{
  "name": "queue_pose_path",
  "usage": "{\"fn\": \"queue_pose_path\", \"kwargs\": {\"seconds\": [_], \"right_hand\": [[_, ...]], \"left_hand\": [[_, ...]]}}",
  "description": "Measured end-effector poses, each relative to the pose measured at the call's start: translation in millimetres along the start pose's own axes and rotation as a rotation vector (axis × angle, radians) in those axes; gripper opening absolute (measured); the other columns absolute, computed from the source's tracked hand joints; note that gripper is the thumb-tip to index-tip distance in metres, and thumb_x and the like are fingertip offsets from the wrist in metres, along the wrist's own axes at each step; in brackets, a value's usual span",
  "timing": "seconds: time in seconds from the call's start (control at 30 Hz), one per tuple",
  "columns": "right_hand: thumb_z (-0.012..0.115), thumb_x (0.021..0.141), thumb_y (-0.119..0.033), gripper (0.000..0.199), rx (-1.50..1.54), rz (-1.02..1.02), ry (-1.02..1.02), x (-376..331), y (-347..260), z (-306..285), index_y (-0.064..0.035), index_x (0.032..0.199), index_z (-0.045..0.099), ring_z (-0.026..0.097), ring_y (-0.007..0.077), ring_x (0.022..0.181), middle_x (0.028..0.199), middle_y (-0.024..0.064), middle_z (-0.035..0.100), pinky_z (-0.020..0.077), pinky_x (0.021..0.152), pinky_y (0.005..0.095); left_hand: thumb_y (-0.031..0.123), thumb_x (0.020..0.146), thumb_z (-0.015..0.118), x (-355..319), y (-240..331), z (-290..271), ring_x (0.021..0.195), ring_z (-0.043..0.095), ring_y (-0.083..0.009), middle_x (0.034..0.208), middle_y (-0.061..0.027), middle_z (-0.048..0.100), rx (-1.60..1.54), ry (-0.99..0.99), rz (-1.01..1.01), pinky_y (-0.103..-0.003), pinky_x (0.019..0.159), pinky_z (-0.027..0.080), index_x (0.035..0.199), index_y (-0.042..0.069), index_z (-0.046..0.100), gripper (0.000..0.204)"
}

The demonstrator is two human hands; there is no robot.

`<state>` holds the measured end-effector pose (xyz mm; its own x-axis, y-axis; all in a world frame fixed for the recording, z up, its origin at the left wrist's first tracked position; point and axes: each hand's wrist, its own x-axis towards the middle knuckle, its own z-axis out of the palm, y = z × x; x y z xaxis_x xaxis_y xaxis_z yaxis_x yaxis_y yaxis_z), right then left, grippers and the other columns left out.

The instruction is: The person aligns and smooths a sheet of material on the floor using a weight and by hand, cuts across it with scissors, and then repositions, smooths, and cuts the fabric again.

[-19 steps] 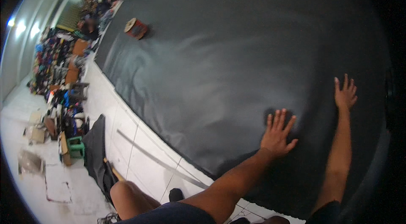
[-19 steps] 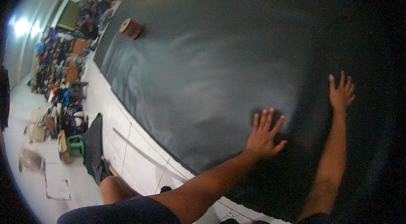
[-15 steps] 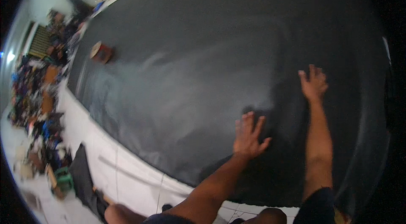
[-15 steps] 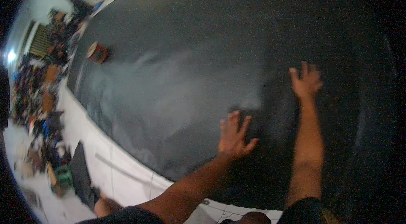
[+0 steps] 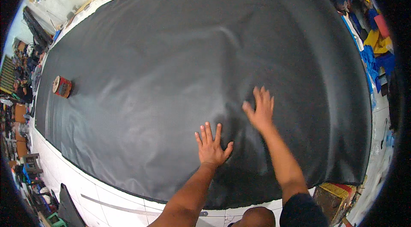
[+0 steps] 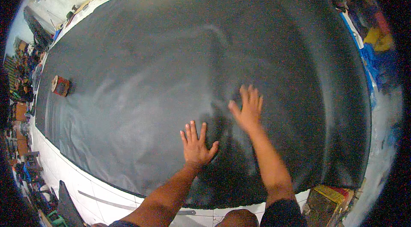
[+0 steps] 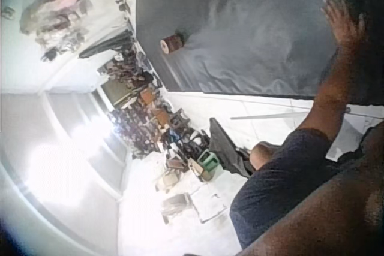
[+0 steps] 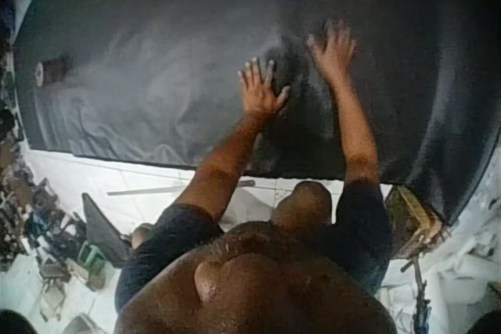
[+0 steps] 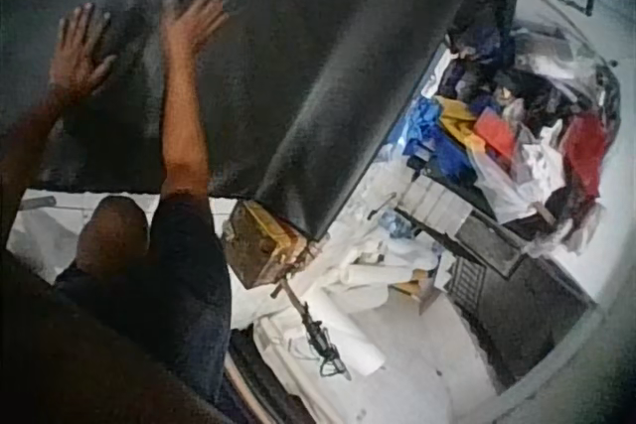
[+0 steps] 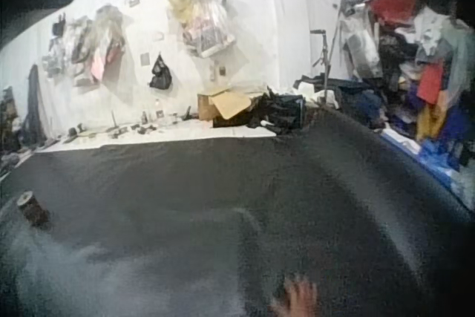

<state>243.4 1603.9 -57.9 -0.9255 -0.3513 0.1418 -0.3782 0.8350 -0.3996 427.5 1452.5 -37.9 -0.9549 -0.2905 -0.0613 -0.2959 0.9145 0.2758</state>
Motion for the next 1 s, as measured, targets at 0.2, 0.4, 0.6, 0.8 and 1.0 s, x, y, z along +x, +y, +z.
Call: {"fn": "queue_pose_path", "kwargs": {"seconds": [0.2,0.4,0.6,0.8,1.0], "right_hand": [[0.056,0.091,-0.054,0.064,0.002,0.023,-0.245,-236.0,-69.2,-25.8,-0.0127,0.14,0.051,0.022,0.0463,0.144,0.154,0.0224,0.032,0.0081,0.115,0.0653],[0.06,0.088,-0.056,0.066,-0.03,-0.007,-0.218,-259.6,-70.9,-30.7,-0.0133,0.137,0.053,0.028,0.0414,0.142,0.151,0.0193,0.037,0.0151,0.113,0.0618],[0.06,0.089,-0.055,0.064,-0.009,-0.064,-0.081,-265.1,-68.1,-27.8,-0.0122,0.137,0.054,0.026,0.0397,0.143,0.152,0.0188,0.036,0.0139,0.115,0.0596],[0.058,0.09,-0.057,0.067,0.009,-0.077,-0.1,-269.2,-58.1,-9.4,-0.0084,0.135,0.054,0.024,0.0363,0.146,0.154,0.016,0.036,0.0128,0.118,0.0557],[0.056,0.094,-0.053,0.06,-0.095,-0.09,-0.143,-280.5,-40.8,-17.9,-0.0124,0.138,0.052,0.024,0.0349,0.147,0.157,0.0152,0.031,0.0139,0.119,0.0531]], "left_hand": [[0.061,0.087,0.055,-2.8,1.6,2.0,0.146,0.018,-0.0472,0.156,-0.0299,0.021,-0.023,0.054,0.02,-0.062,0.116,0.012,0.151,0.012,0.036,0.082],[0.063,0.09,0.049,-7.3,-0.6,6.4,0.146,0.019,-0.0435,0.159,-0.0251,0.019,0.028,0.084,0.021,-0.059,0.117,0.013,0.152,0.013,0.033,0.081],[0.047,0.09,0.06,-2.3,-36.6,5.6,0.142,0.027,-0.0454,0.151,-0.0277,0.035,-0.546,0.214,0.085,-0.056,0.117,0.018,0.145,0.006,0.044,0.07],[0.024,0.089,0.064,-129.4,-181.5,-42.3,0.104,0.056,-0.0386,0.112,-0.0232,0.061,-0.275,0.627,-0.206,-0.046,0.094,0.044,0.119,0.0,0.061,0.038],[0.039,0.085,0.065,-271.6,-248.5,-61.9,0.133,0.037,-0.044,0.144,-0.0311,0.034,-0.166,0.538,-0.577,-0.051,0.106,0.037,0.135,0.002,0.051,0.064]]}}
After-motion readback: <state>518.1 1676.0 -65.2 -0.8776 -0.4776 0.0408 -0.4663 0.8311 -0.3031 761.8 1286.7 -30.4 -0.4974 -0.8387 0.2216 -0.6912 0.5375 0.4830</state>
